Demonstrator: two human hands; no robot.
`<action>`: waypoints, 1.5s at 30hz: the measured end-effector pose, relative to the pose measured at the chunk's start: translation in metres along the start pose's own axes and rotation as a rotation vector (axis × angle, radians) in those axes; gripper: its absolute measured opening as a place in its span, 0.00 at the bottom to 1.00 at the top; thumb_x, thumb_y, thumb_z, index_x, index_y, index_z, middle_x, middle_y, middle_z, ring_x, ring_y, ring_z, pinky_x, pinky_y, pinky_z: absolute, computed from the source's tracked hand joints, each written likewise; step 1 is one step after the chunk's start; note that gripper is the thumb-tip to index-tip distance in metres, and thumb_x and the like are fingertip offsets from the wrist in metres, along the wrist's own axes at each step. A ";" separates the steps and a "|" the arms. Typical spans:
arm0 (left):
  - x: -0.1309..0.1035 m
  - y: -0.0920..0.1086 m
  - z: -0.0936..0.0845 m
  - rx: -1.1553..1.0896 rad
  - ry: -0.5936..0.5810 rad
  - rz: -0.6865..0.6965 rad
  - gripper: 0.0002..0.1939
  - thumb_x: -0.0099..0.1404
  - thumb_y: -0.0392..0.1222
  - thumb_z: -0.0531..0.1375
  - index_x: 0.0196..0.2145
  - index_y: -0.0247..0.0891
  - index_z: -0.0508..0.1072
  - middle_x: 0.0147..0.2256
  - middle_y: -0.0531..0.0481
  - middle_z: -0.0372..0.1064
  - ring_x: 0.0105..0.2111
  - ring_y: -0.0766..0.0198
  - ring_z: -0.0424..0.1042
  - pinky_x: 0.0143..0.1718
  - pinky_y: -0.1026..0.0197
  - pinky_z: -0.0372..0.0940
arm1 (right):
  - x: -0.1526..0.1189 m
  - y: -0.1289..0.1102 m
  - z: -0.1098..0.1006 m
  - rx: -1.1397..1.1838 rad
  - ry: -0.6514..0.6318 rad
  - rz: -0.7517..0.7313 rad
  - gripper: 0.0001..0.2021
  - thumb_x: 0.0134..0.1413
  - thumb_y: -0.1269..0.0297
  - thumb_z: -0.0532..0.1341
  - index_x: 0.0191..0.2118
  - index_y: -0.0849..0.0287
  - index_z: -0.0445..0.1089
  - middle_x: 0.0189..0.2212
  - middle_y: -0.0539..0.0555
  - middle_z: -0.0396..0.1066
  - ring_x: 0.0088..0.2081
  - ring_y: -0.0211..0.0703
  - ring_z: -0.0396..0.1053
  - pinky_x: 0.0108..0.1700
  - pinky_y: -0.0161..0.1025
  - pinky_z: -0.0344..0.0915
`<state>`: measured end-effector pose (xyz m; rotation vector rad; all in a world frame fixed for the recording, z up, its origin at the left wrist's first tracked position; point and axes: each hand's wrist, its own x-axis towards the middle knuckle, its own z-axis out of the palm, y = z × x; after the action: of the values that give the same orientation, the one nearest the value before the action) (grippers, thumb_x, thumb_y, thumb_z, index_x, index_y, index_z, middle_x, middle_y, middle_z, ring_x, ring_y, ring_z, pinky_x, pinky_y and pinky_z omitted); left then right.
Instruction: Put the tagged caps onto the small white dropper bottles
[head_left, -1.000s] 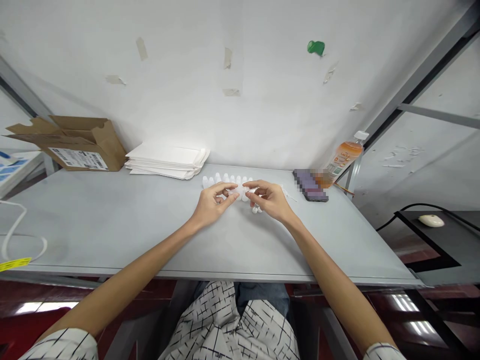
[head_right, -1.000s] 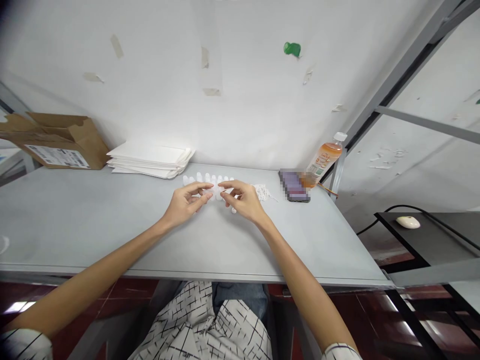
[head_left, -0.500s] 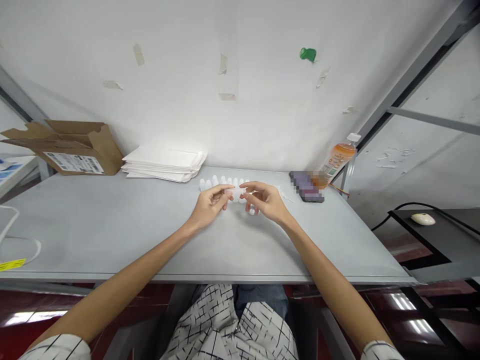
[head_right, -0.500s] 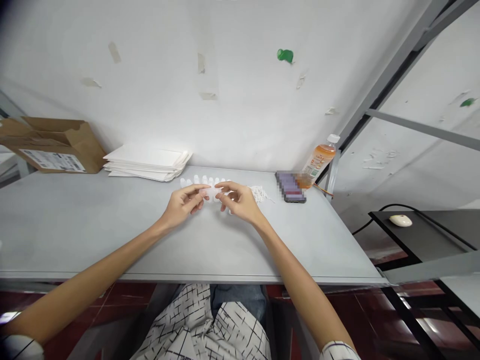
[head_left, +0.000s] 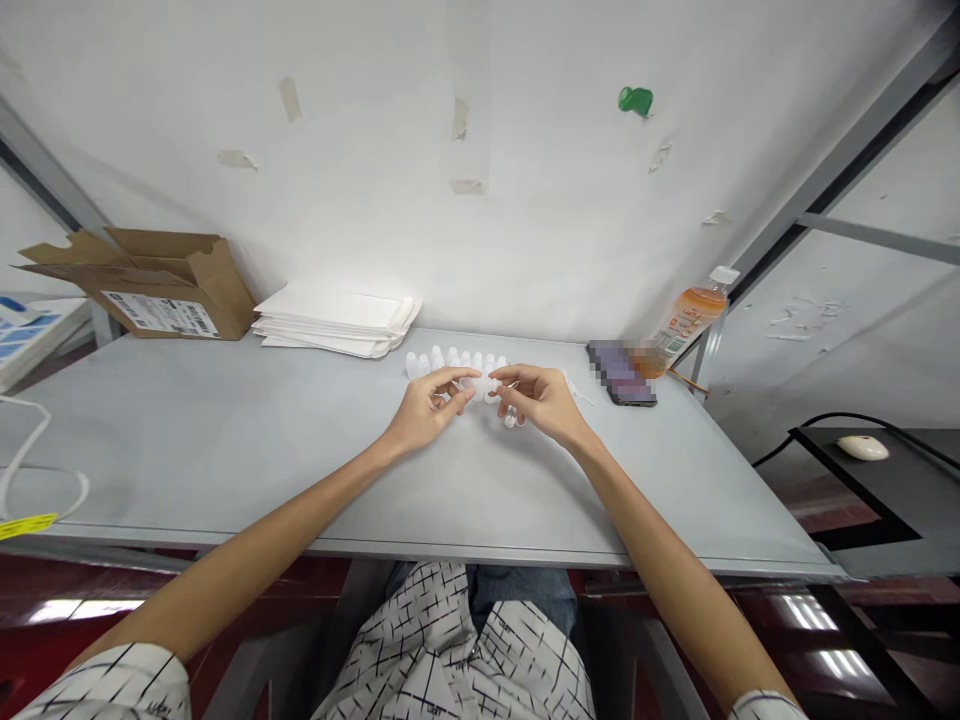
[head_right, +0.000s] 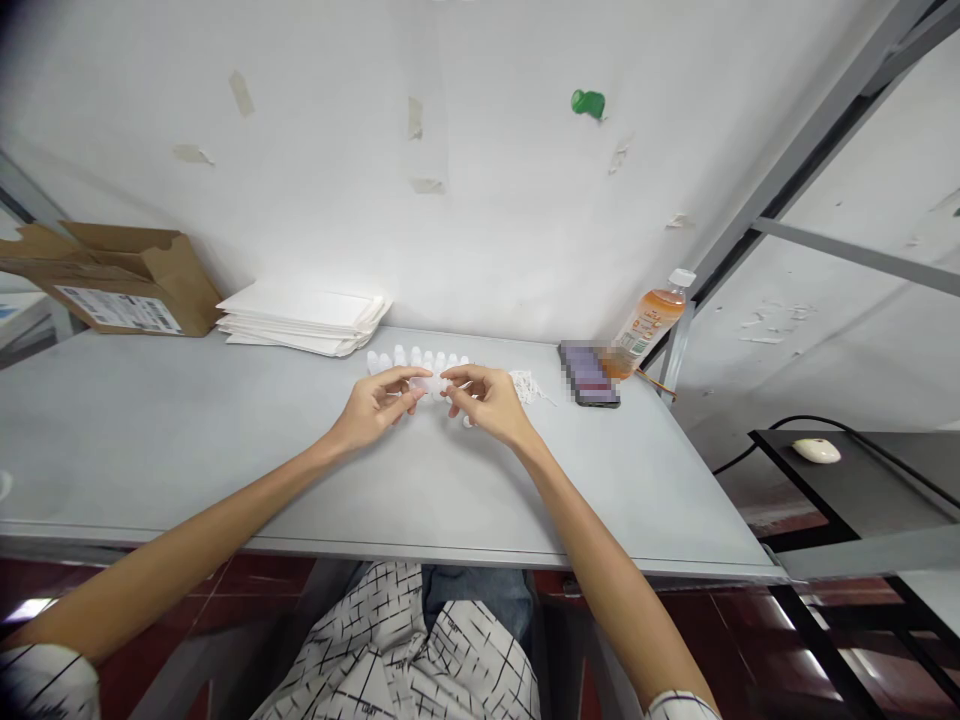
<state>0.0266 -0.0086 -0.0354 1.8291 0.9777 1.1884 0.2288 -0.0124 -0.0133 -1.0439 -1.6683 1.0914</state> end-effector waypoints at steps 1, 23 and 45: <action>0.000 0.000 0.000 0.012 0.000 0.012 0.17 0.64 0.46 0.61 0.47 0.34 0.76 0.33 0.47 0.72 0.24 0.69 0.68 0.23 0.67 0.61 | 0.000 0.000 0.000 -0.006 0.000 0.001 0.13 0.51 0.61 0.63 0.41 0.62 0.75 0.31 0.55 0.74 0.25 0.39 0.73 0.19 0.32 0.63; -0.002 -0.011 -0.003 0.216 0.028 0.308 0.12 0.66 0.41 0.61 0.45 0.36 0.79 0.39 0.43 0.76 0.33 0.65 0.73 0.28 0.66 0.67 | -0.001 0.000 0.003 0.057 0.007 0.046 0.15 0.47 0.55 0.68 0.35 0.62 0.75 0.26 0.54 0.75 0.26 0.41 0.74 0.23 0.35 0.69; 0.001 0.011 -0.003 -0.457 -0.072 -0.153 0.20 0.60 0.51 0.67 0.39 0.29 0.78 0.27 0.48 0.71 0.20 0.64 0.73 0.22 0.60 0.72 | -0.002 0.002 0.004 -0.022 0.080 -0.045 0.18 0.50 0.54 0.68 0.44 0.60 0.76 0.34 0.56 0.77 0.30 0.44 0.76 0.33 0.40 0.71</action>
<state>0.0260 -0.0124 -0.0240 1.3999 0.7180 1.1329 0.2259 -0.0143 -0.0162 -1.0461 -1.6348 0.9920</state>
